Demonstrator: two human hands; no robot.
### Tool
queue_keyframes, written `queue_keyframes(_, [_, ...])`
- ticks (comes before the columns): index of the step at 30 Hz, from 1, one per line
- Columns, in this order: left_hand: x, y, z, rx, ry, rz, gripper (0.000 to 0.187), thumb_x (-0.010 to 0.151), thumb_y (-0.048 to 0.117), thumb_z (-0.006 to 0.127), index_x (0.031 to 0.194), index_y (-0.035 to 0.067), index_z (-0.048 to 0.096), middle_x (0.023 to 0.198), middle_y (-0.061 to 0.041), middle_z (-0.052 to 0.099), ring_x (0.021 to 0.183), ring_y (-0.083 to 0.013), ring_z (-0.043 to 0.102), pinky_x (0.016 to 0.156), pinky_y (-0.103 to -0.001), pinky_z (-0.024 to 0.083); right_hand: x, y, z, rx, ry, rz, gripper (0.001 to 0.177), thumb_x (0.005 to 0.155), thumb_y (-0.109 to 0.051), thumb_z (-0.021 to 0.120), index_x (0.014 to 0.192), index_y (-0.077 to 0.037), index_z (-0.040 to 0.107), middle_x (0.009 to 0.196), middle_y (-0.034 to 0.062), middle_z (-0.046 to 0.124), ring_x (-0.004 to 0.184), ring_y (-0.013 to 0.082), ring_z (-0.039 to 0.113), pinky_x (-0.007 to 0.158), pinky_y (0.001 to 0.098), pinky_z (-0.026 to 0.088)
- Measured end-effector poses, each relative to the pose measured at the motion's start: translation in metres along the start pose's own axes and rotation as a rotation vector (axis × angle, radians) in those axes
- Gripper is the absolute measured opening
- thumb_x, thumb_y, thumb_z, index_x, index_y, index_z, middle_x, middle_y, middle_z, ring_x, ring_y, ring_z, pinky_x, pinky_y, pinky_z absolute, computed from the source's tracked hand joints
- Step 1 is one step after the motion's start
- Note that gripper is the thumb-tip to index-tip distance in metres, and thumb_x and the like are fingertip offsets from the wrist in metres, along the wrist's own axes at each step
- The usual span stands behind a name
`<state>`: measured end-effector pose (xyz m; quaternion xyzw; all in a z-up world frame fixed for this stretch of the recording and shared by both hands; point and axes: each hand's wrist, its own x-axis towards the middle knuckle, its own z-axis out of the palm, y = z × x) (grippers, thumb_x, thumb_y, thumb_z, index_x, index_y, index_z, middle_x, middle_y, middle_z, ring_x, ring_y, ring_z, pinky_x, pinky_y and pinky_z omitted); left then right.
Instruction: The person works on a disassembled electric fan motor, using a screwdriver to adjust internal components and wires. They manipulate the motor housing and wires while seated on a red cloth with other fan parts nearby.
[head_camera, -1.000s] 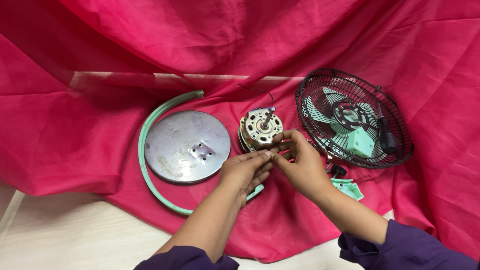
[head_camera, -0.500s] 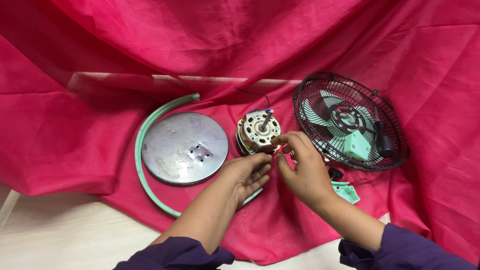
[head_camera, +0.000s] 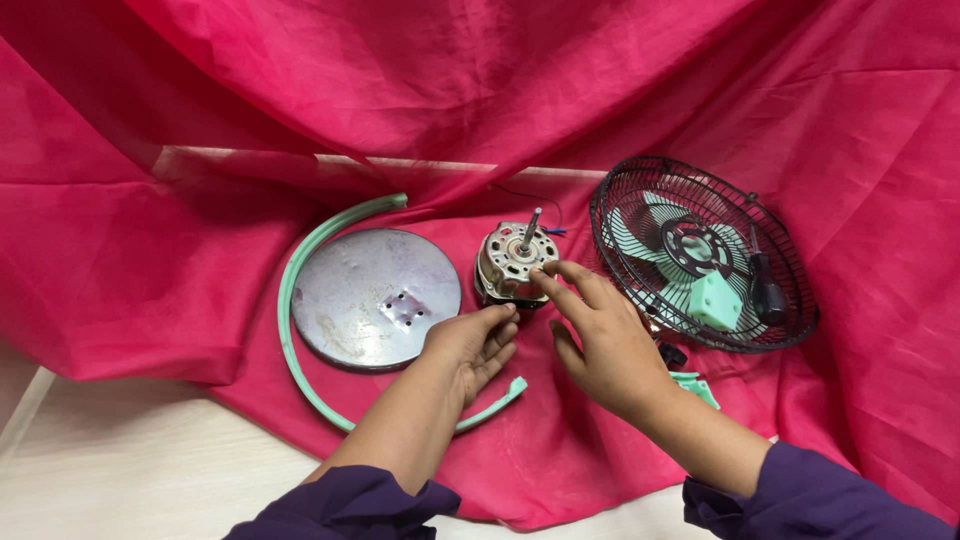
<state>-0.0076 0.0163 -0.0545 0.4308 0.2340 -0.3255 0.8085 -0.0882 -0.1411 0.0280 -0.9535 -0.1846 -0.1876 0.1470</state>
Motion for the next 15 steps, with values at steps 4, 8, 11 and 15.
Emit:
queue_keyframes(4, [-0.006, -0.002, -0.002, 0.000, 0.080, 0.120, 0.015, 0.088, 0.008, 0.073, 0.103, 0.009, 0.073, 0.093, -0.001, 0.076, 0.081, -0.0124, 0.072, 0.079, -0.030, 0.061, 0.008, -0.003, 0.003, -0.023, -0.030, -0.043, 0.071, 0.077, -0.004, 0.067, 0.146, -0.012, 0.052, 0.139, 0.0166, 0.051, 0.127, 0.0368, 0.051, 0.104, 0.0470, 0.044])
queue_keyframes(8, [-0.003, -0.002, 0.000, 0.007, 0.116, 0.155, 0.015, 0.088, 0.010, 0.075, 0.102, 0.008, 0.073, 0.094, -0.003, 0.076, 0.081, -0.0139, 0.072, 0.076, -0.030, 0.062, 0.014, -0.004, 0.004, -0.015, -0.085, -0.042, 0.077, 0.075, -0.006, 0.068, 0.149, -0.014, 0.049, 0.139, 0.0189, 0.048, 0.128, 0.0385, 0.048, 0.105, 0.0473, 0.043])
queue_keyframes(11, [-0.002, -0.004, 0.001, 0.075, 0.104, 0.167, 0.013, 0.087, 0.012, 0.076, 0.098, 0.006, 0.074, 0.092, -0.004, 0.077, 0.077, -0.0140, 0.072, 0.073, -0.030, 0.061, 0.016, -0.002, 0.003, -0.113, -0.090, -0.058, 0.078, 0.074, -0.008, 0.071, 0.148, -0.016, 0.049, 0.139, 0.0183, 0.047, 0.131, 0.0403, 0.045, 0.108, 0.0519, 0.039])
queue_keyframes(15, [-0.003, -0.010, 0.005, 0.241, 0.109, 0.242, 0.015, 0.085, 0.013, 0.081, 0.094, 0.005, 0.073, 0.086, -0.006, 0.077, 0.073, -0.0150, 0.072, 0.068, -0.030, 0.060, 0.014, -0.002, 0.005, -0.185, -0.032, -0.126, 0.081, 0.068, -0.010, 0.074, 0.145, -0.018, 0.052, 0.145, 0.0221, 0.041, 0.136, 0.0466, 0.037, 0.110, 0.0581, 0.031])
